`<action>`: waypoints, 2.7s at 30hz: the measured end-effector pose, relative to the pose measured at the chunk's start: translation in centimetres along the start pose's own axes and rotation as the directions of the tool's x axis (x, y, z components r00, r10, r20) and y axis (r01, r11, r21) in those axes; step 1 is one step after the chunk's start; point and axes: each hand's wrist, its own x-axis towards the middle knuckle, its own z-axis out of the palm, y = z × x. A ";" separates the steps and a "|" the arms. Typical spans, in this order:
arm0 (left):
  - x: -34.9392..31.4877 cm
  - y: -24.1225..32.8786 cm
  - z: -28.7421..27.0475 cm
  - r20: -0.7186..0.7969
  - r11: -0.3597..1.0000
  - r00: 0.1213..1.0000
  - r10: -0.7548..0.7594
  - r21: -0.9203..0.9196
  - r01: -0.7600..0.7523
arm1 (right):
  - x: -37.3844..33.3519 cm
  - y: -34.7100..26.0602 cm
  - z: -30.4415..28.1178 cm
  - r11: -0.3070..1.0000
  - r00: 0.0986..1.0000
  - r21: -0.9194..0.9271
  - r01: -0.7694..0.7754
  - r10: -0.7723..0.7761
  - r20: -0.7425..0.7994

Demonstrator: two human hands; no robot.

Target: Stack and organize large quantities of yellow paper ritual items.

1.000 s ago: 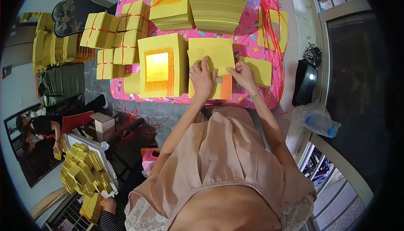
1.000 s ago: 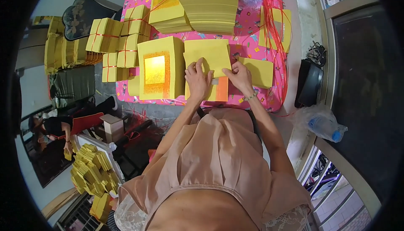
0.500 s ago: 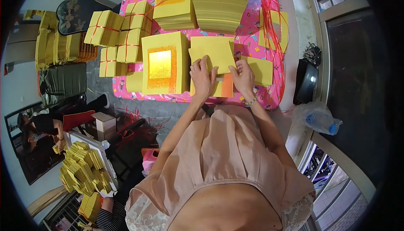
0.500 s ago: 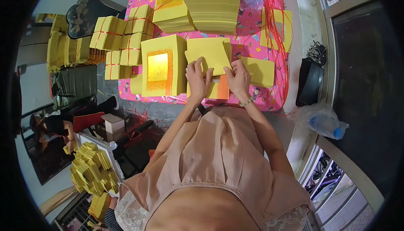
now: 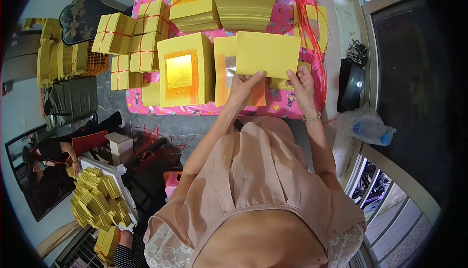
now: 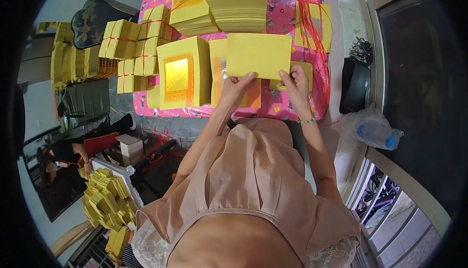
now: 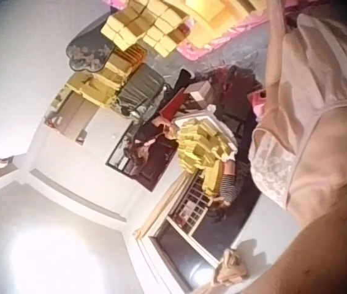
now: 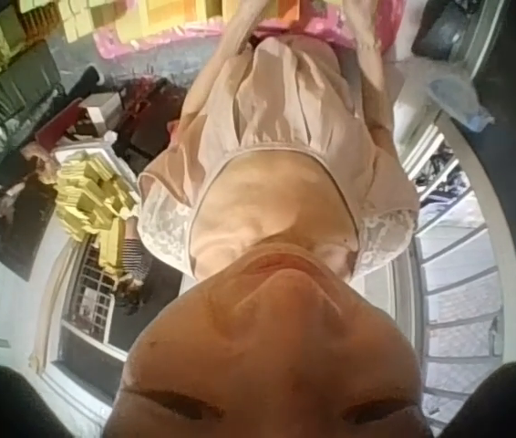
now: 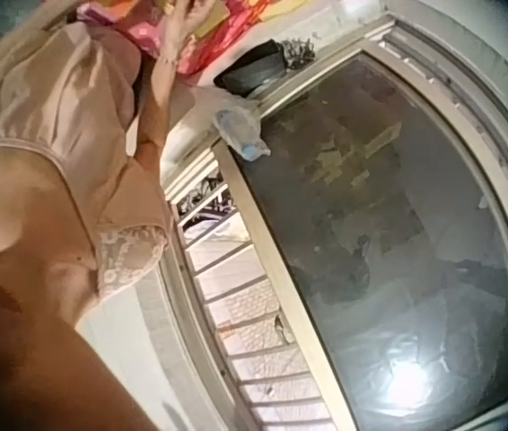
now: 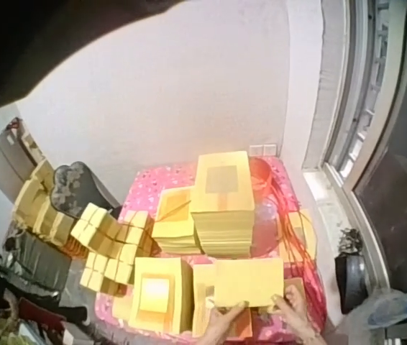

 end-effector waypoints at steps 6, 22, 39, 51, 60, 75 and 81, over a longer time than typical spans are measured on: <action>0.6 -1.7 1.3 0.086 0.982 0.979 -0.186 -0.009 0.187 | -1.1 -0.1 -1.4 1.000 0.998 0.019 0.018 -0.017 -0.061; 2.3 -4.4 3.7 -0.012 0.952 0.972 -0.236 -0.204 0.228 | -2.3 1.3 -5.7 0.961 0.970 0.274 -0.030 0.094 -0.222; 4.1 -6.9 6.1 -0.082 0.986 0.982 -0.169 -0.022 0.168 | -1.0 3.8 -8.9 0.867 0.880 0.442 -0.233 0.381 -0.284; 8.3 -16.5 2.7 -0.604 0.851 0.785 -0.135 0.335 0.404 | 0.3 9.4 -11.4 0.678 0.949 -0.669 -0.305 0.154 -0.277; 8.3 -17.9 2.8 -0.670 0.737 0.706 -0.228 0.355 0.575 | 0.0 14.0 -13.2 0.735 0.959 -0.624 -0.266 0.139 -0.245; 6.4 -17.4 3.7 -0.549 0.566 0.835 -0.038 0.677 0.471 | 0.2 8.7 -9.5 0.301 0.946 -0.907 -0.295 -0.043 -0.322; 4.4 -15.7 6.9 -0.641 0.688 0.767 -0.015 0.550 0.474 | -0.2 9.8 -10.5 0.357 0.962 -0.927 -0.116 -0.191 -0.194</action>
